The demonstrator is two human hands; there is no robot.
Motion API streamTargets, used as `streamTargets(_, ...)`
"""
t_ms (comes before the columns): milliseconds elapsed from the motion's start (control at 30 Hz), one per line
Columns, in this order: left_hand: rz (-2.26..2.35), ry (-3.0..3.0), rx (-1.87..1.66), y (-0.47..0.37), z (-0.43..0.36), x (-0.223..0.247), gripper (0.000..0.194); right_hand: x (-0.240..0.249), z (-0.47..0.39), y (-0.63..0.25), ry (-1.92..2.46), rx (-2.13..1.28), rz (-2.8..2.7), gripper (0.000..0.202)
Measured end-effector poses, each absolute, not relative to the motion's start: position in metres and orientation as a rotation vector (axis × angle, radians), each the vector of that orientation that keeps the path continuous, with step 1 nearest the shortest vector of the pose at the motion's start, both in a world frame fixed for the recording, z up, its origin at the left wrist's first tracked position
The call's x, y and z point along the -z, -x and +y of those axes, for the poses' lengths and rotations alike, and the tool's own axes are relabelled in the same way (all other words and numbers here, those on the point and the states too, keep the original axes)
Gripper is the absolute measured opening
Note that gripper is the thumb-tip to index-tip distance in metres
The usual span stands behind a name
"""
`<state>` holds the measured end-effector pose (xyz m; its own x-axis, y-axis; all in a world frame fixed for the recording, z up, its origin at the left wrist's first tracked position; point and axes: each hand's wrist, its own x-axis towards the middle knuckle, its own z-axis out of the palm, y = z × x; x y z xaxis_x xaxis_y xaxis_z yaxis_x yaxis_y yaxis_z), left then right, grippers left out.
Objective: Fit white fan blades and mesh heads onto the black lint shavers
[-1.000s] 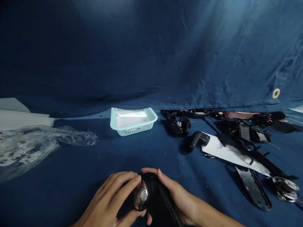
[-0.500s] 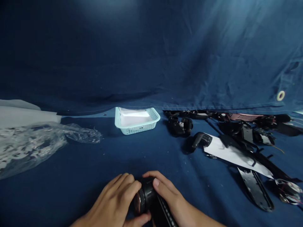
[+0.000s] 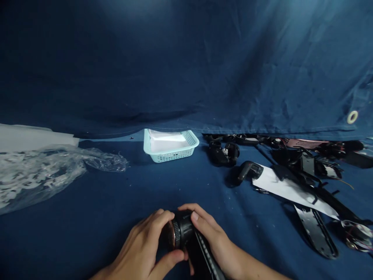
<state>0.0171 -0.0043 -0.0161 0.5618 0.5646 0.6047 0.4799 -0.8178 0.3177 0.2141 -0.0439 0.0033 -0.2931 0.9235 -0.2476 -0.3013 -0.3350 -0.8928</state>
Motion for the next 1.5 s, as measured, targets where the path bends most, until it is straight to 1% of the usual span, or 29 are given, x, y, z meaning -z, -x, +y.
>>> streamTargets(67,0.899,-2.728,-1.083,-0.015,-0.006,0.009,0.052,-0.005,-0.041,-0.217,1.036,-1.776,-0.966,0.04)
streamTargets(267,0.984,-2.76,-1.022,-0.016,-0.015,-0.01,0.042,-0.007,-0.035,-0.218,1.037,-1.83,-0.972,0.047)
streamTargets(467,0.783,-2.823,-1.002,-0.012,-0.004,-0.006,0.039,-0.001,-0.034,-0.218,0.995,-1.84,-0.921,0.047)
streamTargets(567,0.75,-2.759,-0.938,-0.012,0.003,-0.002,0.045,0.004,-0.035,-0.221,0.933,-1.886,-0.854,0.045)
streamTargets(667,0.823,-2.614,-0.964,-0.012,0.006,0.003,0.051,0.007,-0.033,-0.225,0.752,-1.988,-0.765,0.046)
streamTargets(767,0.965,-2.414,-0.912,-0.011,0.009,0.007,0.05,0.008,-0.03,-0.227,0.589,-2.041,-0.734,0.05)
streamTargets(900,1.047,-2.145,-0.797,-0.01,0.014,0.003,0.047,0.005,-0.027,-0.228,0.522,-2.051,-0.78,0.06)
streamTargets(1033,1.083,-1.971,-0.722,-0.009,0.018,-0.003,0.043,0.002,-0.026,-0.227,0.597,-2.047,-0.794,0.054)
streamTargets(1100,1.044,-1.963,-0.714,-0.007,0.019,-0.004,0.044,0.003,-0.025,-0.227,0.634,-2.036,-0.788,0.054)
streamTargets(1267,0.996,-2.013,-0.753,-0.004,0.019,0.001,0.054,0.014,-0.025,-0.23,0.623,-2.026,-0.759,0.067)
streamTargets(1500,0.866,-2.201,-0.848,-0.004,0.015,-0.004,0.058,0.014,-0.031,-0.23,0.659,-1.962,-0.762,0.073)
